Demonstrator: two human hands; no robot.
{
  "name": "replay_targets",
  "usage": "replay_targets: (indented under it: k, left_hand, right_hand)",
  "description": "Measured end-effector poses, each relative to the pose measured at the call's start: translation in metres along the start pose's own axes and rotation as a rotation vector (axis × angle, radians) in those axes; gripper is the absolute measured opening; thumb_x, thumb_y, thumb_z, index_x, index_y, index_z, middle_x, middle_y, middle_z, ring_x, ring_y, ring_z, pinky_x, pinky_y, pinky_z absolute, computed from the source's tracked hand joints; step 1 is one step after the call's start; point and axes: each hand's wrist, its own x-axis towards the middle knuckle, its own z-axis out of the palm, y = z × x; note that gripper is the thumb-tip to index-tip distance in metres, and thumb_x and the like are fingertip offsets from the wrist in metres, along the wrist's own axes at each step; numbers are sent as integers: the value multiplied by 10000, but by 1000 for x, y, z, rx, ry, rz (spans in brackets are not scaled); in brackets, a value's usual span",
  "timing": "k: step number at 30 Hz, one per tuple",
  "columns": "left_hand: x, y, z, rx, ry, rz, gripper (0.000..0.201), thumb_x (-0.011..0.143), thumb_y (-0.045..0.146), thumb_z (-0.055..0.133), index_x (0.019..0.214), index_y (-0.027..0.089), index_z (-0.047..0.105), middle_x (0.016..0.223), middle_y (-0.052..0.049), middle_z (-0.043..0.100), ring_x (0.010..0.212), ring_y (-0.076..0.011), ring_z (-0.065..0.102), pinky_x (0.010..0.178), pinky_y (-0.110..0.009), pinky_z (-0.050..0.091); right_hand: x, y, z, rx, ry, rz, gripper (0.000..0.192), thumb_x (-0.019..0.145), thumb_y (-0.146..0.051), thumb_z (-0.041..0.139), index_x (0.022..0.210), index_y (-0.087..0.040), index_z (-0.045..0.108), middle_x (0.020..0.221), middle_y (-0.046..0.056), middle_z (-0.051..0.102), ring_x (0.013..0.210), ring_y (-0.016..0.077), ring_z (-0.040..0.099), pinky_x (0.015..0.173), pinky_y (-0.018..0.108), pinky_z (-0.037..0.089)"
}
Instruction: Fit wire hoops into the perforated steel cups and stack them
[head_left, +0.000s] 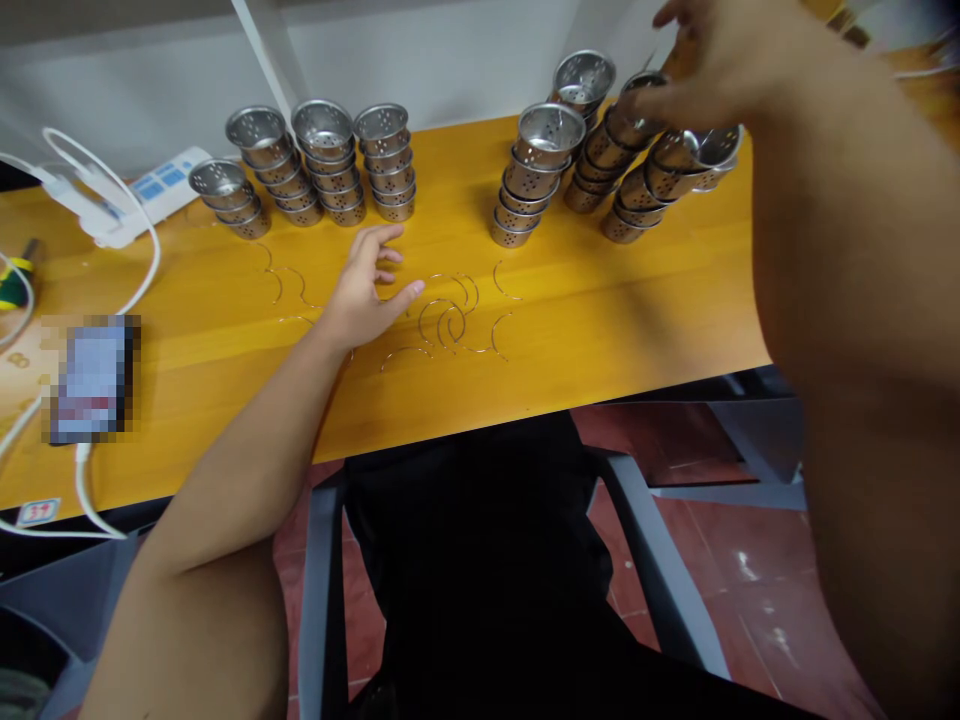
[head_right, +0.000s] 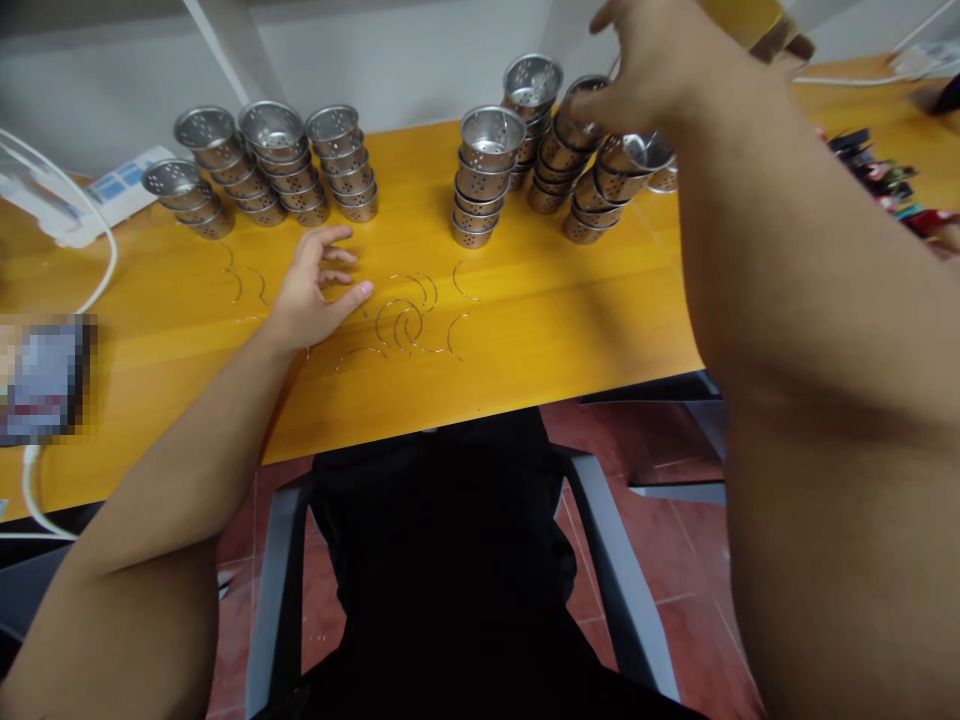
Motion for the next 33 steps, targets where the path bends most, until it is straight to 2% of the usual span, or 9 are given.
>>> replay_targets:
  k: [3,6,9,13,19,24,28,30,33]
  left_hand:
    - [1,-6,-1,-14,14,67,829,1006,437,947,1738,375,562,1678,-151,670,1344,-291,784,994,-429,764]
    - [2,-7,-1,-27,27,124,791,1024,452,911,1733,396,566,1665,-153,675,1316,-289,806,955,-425,767]
    - [1,0,0,-7,19,60,762,1032,414,900,1719,356,574,1690,-145,671,1348,-280,787,1000,-411,753]
    - [0,5,0,-6,1,3,758,1022,414,934,1699,356,596,1691,-131,676,1364,-269,762,1035,-395,738]
    - [-1,-1,0,-25,9,95,733,1044,413,882,1713,377,586,1681,-137,673,1330,-270,785,995,-409,741]
    - [-1,3,-1,-25,7,66,699,1033,402,891,1675,366,618,1674,-140,686,1331,-274,791,977,-403,735]
    - [0,8,-1,-15,-10,-5,700,1029,420,928,1663,328,645,1695,-145,690,1326,-260,775,991,-379,724]
    - [0,8,-1,-7,-17,-10,708,1026,436,936,1660,310,647,1696,-148,694,1320,-256,773,1000,-373,724]
    - [-1,8,-2,6,-25,13,696,1041,437,915,1666,311,635,1692,-143,695,1317,-252,782,1015,-376,730]
  right_hand:
    - [-30,-45,28,72,-44,-64,574,1171,-639,741,1359,-126,915,1534,199,868,1431,467,837,1124,531,736]
    - [-56,-76,65,101,-123,-160,450,1111,-562,793,1339,-187,892,1427,182,893,1351,493,844,1137,629,732]
    - [-72,-79,101,29,-196,-197,388,1072,-477,747,1317,-195,856,1350,202,890,1232,511,855,1095,716,721]
    - [-77,-53,133,37,-168,-83,529,1156,-522,602,1546,-208,773,1523,209,851,1290,493,834,1146,739,689]
    - [-58,-19,150,196,-95,-124,639,1168,-669,701,1601,-200,742,1423,191,880,1205,405,780,1158,626,635]
    - [-34,-10,163,199,-103,-116,672,1165,-657,762,1601,-145,728,1340,194,877,1135,367,732,1109,595,609]
    - [-12,-7,169,202,-154,-84,649,1199,-649,792,1584,-135,703,1339,167,873,1196,323,705,1203,549,588]
    - [-3,-10,168,171,-190,-62,592,1211,-583,788,1580,-128,703,1383,185,875,1258,340,727,1261,558,584]
    - [6,-18,164,97,-224,-61,562,1199,-423,721,1659,-101,690,1499,239,856,1386,431,781,1304,623,603]
